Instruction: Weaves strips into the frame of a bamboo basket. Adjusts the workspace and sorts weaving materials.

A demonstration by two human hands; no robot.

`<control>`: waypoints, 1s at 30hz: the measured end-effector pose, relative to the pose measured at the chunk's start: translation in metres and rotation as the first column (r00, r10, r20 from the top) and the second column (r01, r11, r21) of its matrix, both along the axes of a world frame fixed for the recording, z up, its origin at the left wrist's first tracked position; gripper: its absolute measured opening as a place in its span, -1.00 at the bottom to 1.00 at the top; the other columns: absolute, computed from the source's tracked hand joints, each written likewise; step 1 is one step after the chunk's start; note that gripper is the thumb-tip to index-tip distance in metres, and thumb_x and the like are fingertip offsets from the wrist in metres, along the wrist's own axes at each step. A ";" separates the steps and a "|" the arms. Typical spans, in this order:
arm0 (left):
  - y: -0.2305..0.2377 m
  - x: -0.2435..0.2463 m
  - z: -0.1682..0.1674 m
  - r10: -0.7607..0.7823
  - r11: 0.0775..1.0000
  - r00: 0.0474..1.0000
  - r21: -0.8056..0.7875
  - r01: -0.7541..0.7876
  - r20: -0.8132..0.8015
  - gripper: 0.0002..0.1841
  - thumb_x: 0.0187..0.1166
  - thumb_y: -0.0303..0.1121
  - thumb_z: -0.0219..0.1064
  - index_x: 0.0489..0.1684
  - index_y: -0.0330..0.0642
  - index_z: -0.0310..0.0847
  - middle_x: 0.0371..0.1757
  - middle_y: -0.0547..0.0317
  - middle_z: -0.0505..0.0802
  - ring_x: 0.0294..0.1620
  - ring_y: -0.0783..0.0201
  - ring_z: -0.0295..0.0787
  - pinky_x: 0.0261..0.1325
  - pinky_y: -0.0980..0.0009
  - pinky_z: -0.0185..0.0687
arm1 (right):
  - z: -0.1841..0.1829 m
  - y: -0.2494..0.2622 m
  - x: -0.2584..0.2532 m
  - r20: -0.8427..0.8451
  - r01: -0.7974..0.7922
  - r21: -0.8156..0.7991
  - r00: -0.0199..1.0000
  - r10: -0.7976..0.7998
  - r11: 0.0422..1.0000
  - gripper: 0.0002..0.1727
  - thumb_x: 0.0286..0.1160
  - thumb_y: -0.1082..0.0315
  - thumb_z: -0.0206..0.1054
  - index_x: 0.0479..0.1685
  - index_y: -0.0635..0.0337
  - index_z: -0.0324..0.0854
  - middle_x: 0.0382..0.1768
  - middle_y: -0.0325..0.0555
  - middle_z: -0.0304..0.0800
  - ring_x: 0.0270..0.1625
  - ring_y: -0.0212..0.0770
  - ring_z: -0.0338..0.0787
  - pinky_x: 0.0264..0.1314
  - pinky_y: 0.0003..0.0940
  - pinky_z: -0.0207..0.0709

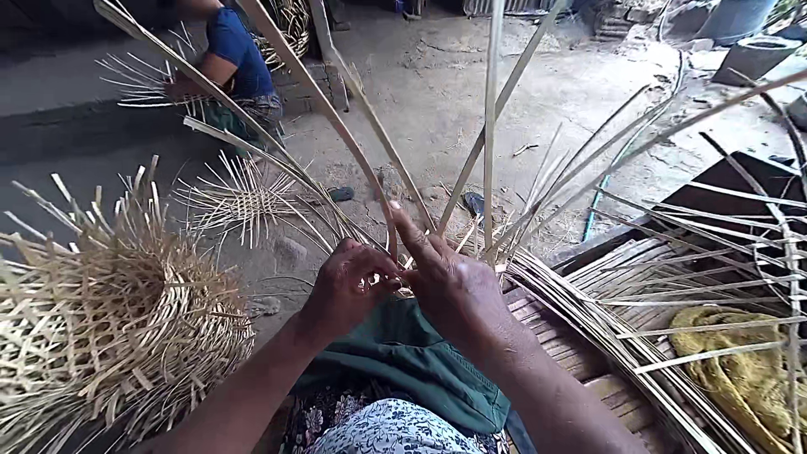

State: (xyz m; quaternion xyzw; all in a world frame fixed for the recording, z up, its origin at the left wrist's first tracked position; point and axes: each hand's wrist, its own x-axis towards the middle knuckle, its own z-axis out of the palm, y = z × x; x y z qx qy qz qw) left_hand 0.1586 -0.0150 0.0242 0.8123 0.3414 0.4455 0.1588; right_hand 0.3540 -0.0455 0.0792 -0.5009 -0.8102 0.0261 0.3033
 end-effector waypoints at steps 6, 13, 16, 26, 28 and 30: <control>0.019 -0.006 -0.008 -0.044 0.998 0.996 -0.051 0.048 0.077 -0.85 0.43 -0.24 0.56 -0.22 0.02 0.72 -0.16 0.43 0.85 0.06 0.48 0.70 0.25 0.44 0.59 | 0.004 0.027 0.010 -0.121 -0.097 -0.403 0.991 0.052 0.910 -0.86 0.57 0.36 0.36 -0.12 0.03 0.85 -0.14 -0.17 0.85 -0.15 -0.12 0.84 -0.09 0.07 0.70; 0.034 -0.004 -0.011 -0.018 0.990 0.981 -0.133 0.044 0.191 -0.83 0.31 -0.40 0.57 -0.23 -0.03 0.73 -0.16 0.41 0.81 -0.02 0.46 0.70 0.13 0.46 0.65 | -0.013 0.045 0.030 -0.383 -0.314 -0.340 0.907 0.174 0.886 -0.89 0.59 0.39 0.33 -0.14 0.13 0.78 -0.32 -0.22 0.83 -0.31 -0.35 0.82 -0.16 -0.27 0.77; 0.040 0.001 -0.014 -0.003 0.998 0.977 -0.065 0.017 0.214 -0.82 0.35 -0.42 0.55 -0.14 -0.08 0.76 -0.14 0.37 0.84 -0.04 0.46 0.69 0.13 0.45 0.63 | -0.027 0.043 0.034 -0.409 -0.359 -0.138 0.869 0.277 0.923 -0.90 0.50 0.33 0.37 -0.22 0.12 0.77 -0.33 -0.31 0.81 -0.31 -0.51 0.77 -0.20 -0.50 0.71; 0.034 0.034 -0.001 0.268 0.911 0.944 0.368 -0.184 -0.191 -0.78 0.59 -0.39 0.32 -0.05 -0.04 0.93 -0.24 0.07 0.86 -0.17 0.07 0.74 -0.12 0.21 0.67 | -0.049 0.029 0.013 -0.112 0.076 0.344 0.993 -0.039 0.936 -0.82 0.58 0.32 0.30 -0.13 0.12 0.83 -0.42 -0.01 0.76 -0.36 -0.02 0.81 -0.34 -0.15 0.70; 0.031 0.036 0.002 0.223 0.937 0.963 0.306 -0.168 -0.155 -0.83 0.56 -0.38 0.36 -0.18 -0.05 0.94 -0.20 0.09 0.89 -0.10 0.10 0.76 -0.05 0.22 0.67 | -0.052 0.029 0.013 -0.096 0.116 0.306 0.991 -0.091 0.945 -0.81 0.60 0.33 0.30 -0.09 0.19 0.81 -0.39 0.03 0.78 -0.34 0.01 0.84 -0.32 -0.13 0.74; 0.027 0.035 0.010 0.131 0.986 0.988 0.110 -0.121 -0.084 -0.87 0.49 -0.38 0.41 -0.19 -0.10 0.90 -0.15 0.17 0.88 -0.04 0.24 0.76 0.02 0.31 0.71 | -0.050 0.026 0.015 -0.067 0.123 0.277 0.992 -0.109 0.953 -0.81 0.60 0.34 0.30 -0.13 0.21 0.80 -0.37 0.04 0.78 -0.33 0.02 0.85 -0.33 -0.13 0.75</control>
